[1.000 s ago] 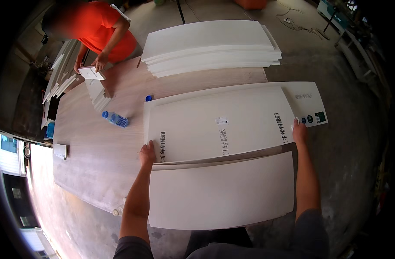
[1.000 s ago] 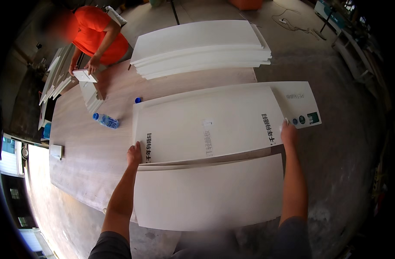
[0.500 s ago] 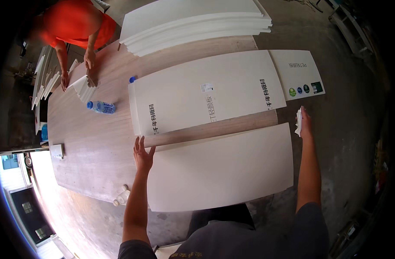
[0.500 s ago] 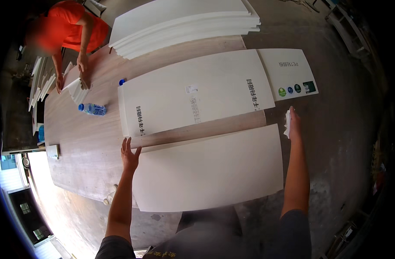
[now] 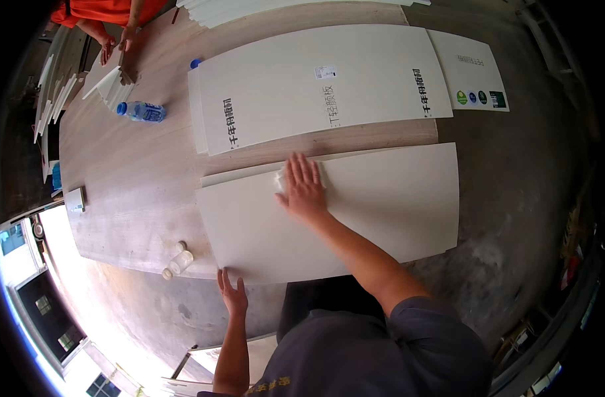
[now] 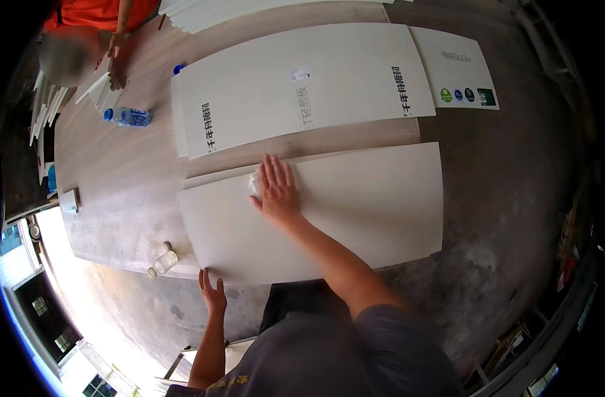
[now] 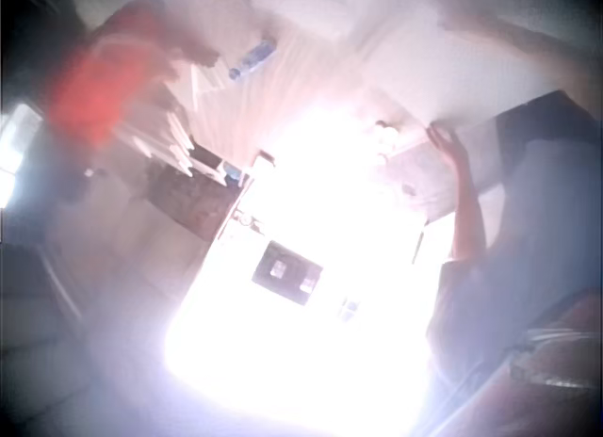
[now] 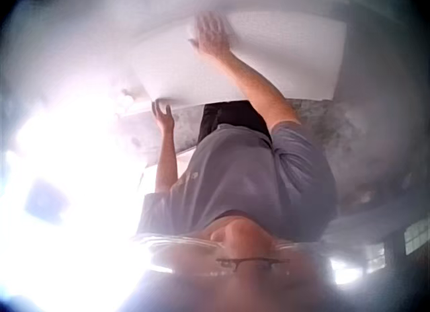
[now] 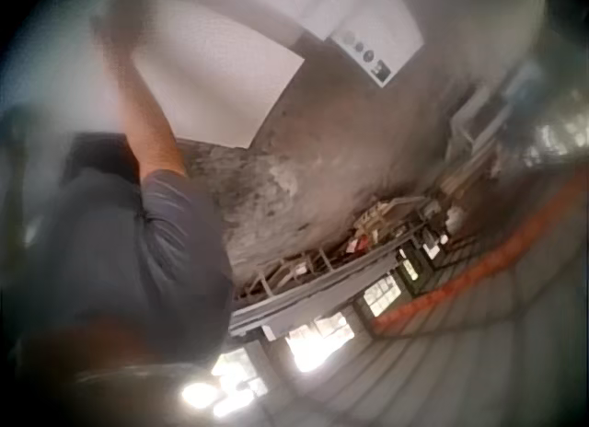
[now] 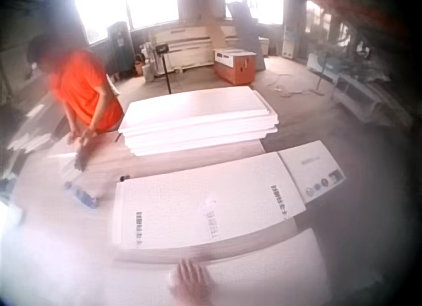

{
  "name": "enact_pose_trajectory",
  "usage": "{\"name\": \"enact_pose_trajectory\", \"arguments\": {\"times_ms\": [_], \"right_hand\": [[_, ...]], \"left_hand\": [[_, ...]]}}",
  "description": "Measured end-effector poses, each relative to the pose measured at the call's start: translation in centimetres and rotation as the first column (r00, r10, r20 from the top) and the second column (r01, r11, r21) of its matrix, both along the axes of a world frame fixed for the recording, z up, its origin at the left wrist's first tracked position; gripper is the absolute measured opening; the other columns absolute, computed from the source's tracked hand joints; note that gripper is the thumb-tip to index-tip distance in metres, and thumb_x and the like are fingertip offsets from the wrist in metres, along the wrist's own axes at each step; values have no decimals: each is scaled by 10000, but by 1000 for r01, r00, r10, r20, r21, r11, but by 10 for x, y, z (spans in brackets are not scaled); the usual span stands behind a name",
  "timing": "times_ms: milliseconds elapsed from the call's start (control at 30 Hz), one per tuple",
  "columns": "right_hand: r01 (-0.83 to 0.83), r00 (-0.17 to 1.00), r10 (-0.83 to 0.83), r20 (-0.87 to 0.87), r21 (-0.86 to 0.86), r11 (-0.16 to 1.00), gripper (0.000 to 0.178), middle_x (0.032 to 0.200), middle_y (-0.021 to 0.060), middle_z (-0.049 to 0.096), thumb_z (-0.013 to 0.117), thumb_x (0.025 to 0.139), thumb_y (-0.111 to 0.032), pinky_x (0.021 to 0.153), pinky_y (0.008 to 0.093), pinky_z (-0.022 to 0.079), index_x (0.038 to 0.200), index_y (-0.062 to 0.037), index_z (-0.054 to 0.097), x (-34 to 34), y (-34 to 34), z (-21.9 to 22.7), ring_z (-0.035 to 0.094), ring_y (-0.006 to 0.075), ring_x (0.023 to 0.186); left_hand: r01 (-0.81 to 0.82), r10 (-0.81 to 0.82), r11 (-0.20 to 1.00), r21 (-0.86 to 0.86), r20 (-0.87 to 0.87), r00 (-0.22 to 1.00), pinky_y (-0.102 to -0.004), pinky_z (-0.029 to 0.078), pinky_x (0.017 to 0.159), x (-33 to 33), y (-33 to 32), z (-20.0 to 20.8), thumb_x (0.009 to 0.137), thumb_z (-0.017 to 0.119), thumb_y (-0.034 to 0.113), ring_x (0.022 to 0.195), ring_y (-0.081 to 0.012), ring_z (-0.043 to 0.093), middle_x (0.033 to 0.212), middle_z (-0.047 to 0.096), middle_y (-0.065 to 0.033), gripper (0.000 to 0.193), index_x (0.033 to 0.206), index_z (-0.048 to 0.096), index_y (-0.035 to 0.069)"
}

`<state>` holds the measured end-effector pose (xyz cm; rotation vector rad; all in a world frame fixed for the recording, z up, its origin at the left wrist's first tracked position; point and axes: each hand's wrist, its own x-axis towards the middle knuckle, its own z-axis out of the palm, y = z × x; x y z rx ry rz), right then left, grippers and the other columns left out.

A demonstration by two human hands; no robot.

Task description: The person wipes the surfaces of large white panels with a white cloth, moving from one panel to the next on a workbench. They occasionally flip panels over to clean both sides and continue wiping across multiple units.

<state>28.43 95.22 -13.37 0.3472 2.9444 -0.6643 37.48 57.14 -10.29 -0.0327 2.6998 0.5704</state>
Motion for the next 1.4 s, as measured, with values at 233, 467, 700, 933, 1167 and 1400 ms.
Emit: {"name": "enact_pose_trajectory", "arguments": {"times_ms": [233,467,700,933,1167,1400], "right_hand": [[329,944,-322,-73,291,898,860,1632,244,228,537,979,-509,1257,487,98,1536,83,257,31,121,-20,154,349,1542],[547,817,-563,-124,477,688,922,1642,269,163,443,997,-600,1252,483,83,1549,96,199,80,200,-61,101,391,1544],[54,997,-34,-68,316,947,899,1627,240,238,565,946,-541,1254,470,114,1530,76,271,-67,-89,-29,170,359,1534],[-193,962,217,-169,146,970,914,1632,238,230,591,939,-531,1255,465,127,1540,70,254,-150,-224,-28,181,338,1534],[305,950,-308,-51,356,883,910,1654,238,162,527,974,-528,1256,476,71,1555,84,186,-61,-51,-36,85,347,1555],[-187,941,260,-217,306,933,910,1619,235,272,537,943,-588,1250,473,145,1513,84,311,-151,-253,-32,197,356,1528]], "left_hand": [[-495,444,838,230,241,863,-346,575,790,30,-75,-25,973,669,217,937,-244,699,1105,694,-134,354,1208,615,-42],[-903,544,135,407,732,411,-328,610,787,24,-76,-42,975,679,218,869,-234,730,959,709,-112,262,1073,635,-22],[-887,461,32,461,780,422,-335,601,810,30,-77,-57,974,677,180,871,-221,723,920,701,-89,211,1033,653,-21],[-854,408,110,509,760,506,-308,589,806,24,-71,-62,987,650,169,853,-178,715,940,720,-74,220,1073,679,-32],[-821,373,139,554,739,561,-306,586,807,39,-71,-77,1001,635,190,848,-162,703,952,714,-76,242,1092,675,-31],[-792,348,160,589,718,603,-306,576,818,34,-70,-79,1013,623,208,844,-152,691,948,704,-65,252,1104,656,-24]]}}
